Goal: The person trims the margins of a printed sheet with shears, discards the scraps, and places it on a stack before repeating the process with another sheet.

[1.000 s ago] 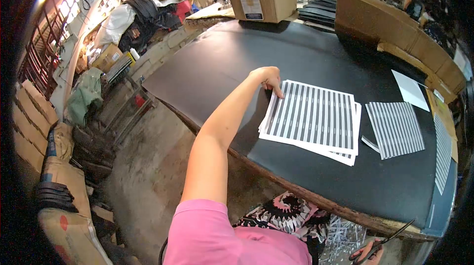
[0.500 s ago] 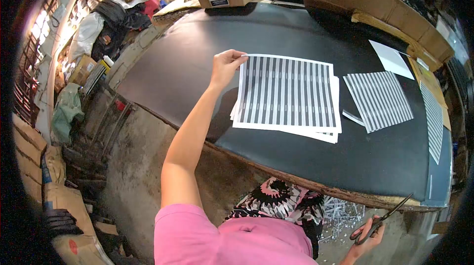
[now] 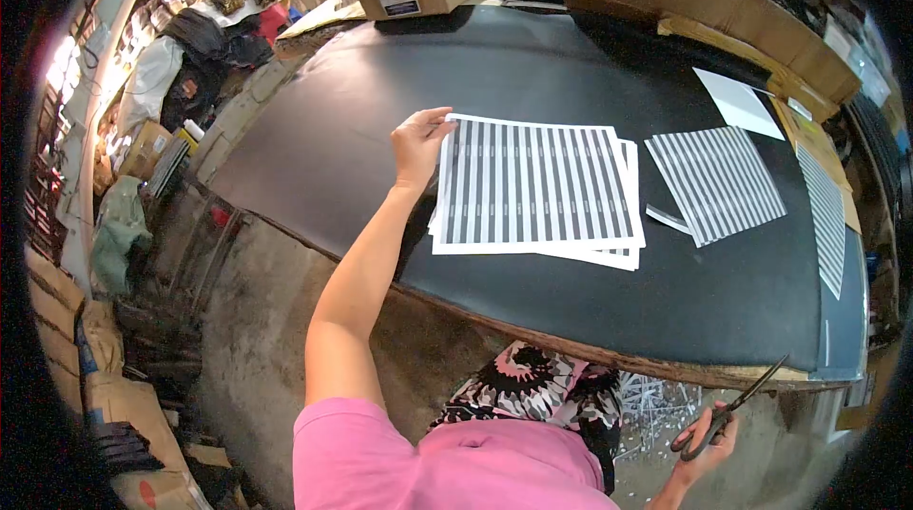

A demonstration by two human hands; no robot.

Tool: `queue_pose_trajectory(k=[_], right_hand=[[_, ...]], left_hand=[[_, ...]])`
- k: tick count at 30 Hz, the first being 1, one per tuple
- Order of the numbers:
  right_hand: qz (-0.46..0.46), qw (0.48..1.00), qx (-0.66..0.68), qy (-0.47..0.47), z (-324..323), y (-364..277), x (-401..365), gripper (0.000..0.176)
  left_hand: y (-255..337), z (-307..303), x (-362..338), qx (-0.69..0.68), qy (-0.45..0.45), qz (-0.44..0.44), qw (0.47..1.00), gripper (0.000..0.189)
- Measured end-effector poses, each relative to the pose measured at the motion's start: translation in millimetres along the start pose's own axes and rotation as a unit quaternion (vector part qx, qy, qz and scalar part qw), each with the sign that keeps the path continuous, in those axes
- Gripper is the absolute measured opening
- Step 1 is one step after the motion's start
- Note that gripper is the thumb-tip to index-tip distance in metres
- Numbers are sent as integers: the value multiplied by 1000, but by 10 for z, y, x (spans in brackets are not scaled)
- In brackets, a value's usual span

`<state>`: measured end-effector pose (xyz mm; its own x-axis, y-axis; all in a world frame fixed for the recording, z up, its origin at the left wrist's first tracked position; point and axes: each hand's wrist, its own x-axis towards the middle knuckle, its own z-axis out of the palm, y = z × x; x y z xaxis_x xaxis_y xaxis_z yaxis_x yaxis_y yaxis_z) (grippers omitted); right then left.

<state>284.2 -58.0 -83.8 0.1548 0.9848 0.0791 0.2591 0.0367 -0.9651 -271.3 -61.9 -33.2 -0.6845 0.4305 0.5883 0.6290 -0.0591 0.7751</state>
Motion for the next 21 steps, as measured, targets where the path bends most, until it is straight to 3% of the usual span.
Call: queue_pose_trajectory(k=[2, 6, 11, 16, 18, 20, 21], right_hand=[[7, 1000, -1, 3, -26, 32, 10, 11], [5, 1000, 16, -5, 62, -129, -33, 12], [8, 999, 44, -9, 41, -59, -20, 13], [21, 999, 43, -9, 10, -115, -23, 15], [8, 999, 33, -17, -11, -126, -31, 15], [4, 999, 30, -24, -28, -139, -48, 15], [2, 999, 39, -22, -23, -133, -53, 16]], left_hand=[[77, -16, -30, 117, 15, 92, 989, 18], [89, 8, -12, 52, 16, 96, 994, 11], [295, 34, -29, 100, 57, 85, 990, 6], [167, -19, -5, 133, -12, 111, 985, 13], [284, 6, -25, 260, 35, 227, 938, 22], [481, 48, -86, 245, -6, 208, 947, 32], [608, 73, -139, 206, -138, 182, 951, 35]])
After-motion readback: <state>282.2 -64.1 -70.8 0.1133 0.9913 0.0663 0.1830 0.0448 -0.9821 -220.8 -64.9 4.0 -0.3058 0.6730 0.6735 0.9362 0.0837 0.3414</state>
